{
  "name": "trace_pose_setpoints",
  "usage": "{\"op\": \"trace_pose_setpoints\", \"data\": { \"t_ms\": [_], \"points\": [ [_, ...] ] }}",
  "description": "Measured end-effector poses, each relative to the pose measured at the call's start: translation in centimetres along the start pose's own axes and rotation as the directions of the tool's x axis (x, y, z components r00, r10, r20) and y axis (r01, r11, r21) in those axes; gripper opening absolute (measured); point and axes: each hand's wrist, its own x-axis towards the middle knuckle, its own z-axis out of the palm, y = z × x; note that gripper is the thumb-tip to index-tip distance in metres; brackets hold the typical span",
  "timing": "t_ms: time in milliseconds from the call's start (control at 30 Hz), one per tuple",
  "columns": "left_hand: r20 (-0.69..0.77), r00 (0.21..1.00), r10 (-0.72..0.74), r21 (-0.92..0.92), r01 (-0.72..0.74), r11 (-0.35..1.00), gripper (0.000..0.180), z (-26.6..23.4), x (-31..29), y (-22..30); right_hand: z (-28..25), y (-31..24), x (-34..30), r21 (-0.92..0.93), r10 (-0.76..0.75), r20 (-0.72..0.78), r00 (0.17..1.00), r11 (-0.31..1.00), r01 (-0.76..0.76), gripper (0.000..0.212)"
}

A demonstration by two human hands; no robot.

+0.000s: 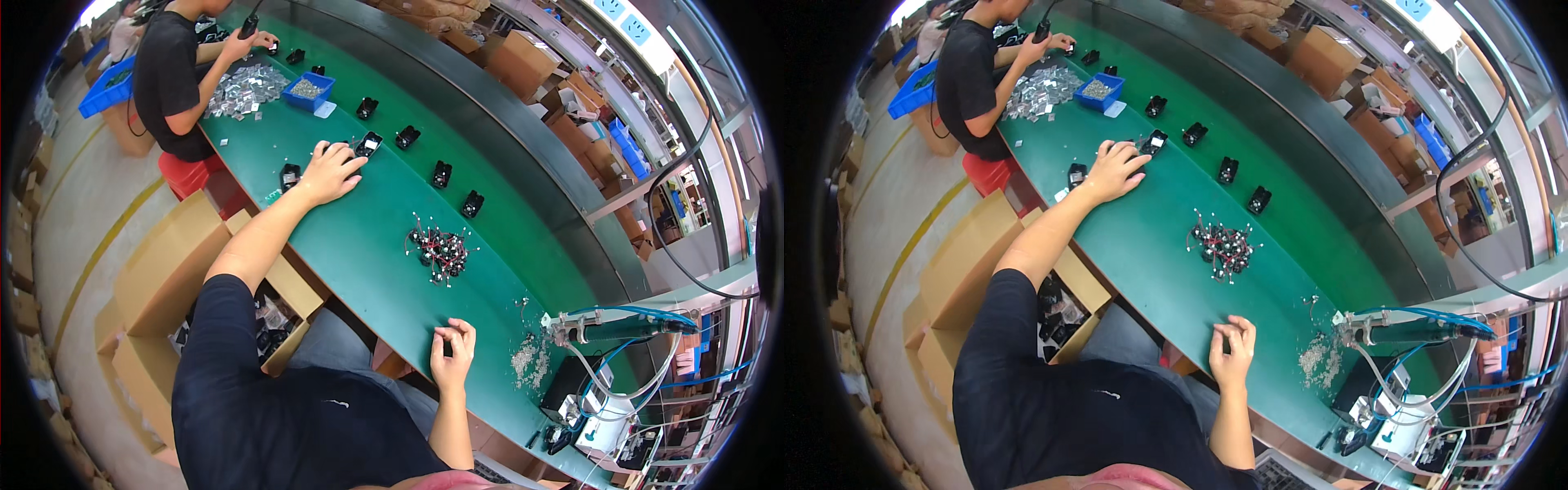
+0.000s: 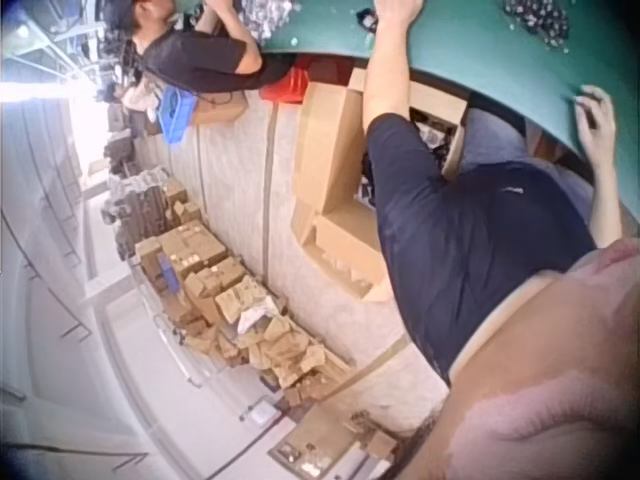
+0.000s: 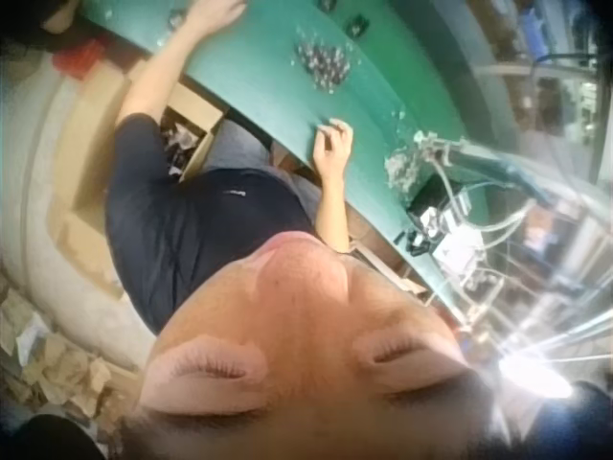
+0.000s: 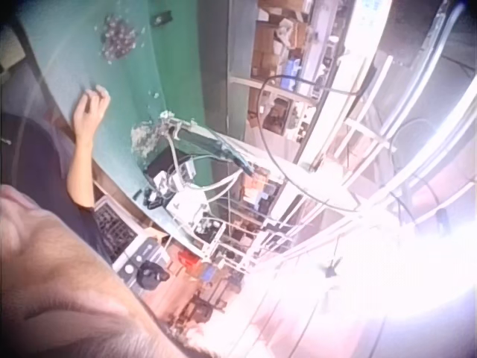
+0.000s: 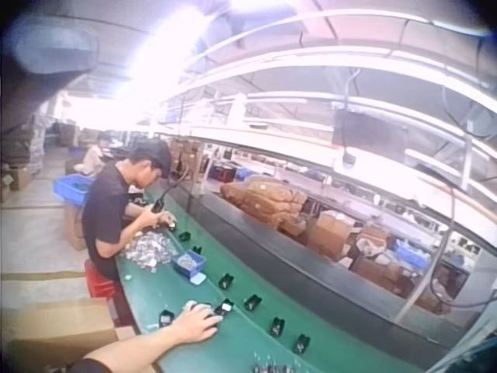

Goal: The person assembles electronic components into a black plastic housing, then secures them with screws using a pneumatic screwdriver.

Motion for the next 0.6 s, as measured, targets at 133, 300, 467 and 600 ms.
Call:
{"op": "trace_pose_setpoints", "data": {
  "t_ms": [133, 300, 467, 600],
  "points": [
    [0.018, 0.999, 0.03, -0.038, -0.029, 0.999, 0.044, 0.6, 1.2, -3.2, 0.1, -0.4, 1.0, 0.027, 0.147, 0.077, 0.986, 0.988, -0.149, 0.015],
    [0.04, 0.998, -0.044, 0.007, 0.044, 0.999, 0.042, 1.8, 2.2, -6.9, 0.3, 0.2, 0.9, -0.051, 0.107, 0.121, 0.987, 0.994, -0.102, 0.014],
    [0.015, 0.975, -0.222, 0.144, 0.218, 0.965, 0.043, 3.4, 2.0, -8.7, 0.5, 0.4, 0.9, -0.088, 0.104, 0.122, 0.987, 0.992, -0.094, 0.013],
    [-0.072, 0.99, -0.12, -0.005, 0.12, 0.993, 0.045, 1.1, 4.6, -4.6, 0.6, 0.1, 1.2, -0.103, 0.101, 0.125, 0.987, 0.991, -0.088, 0.013]
  ]
}}
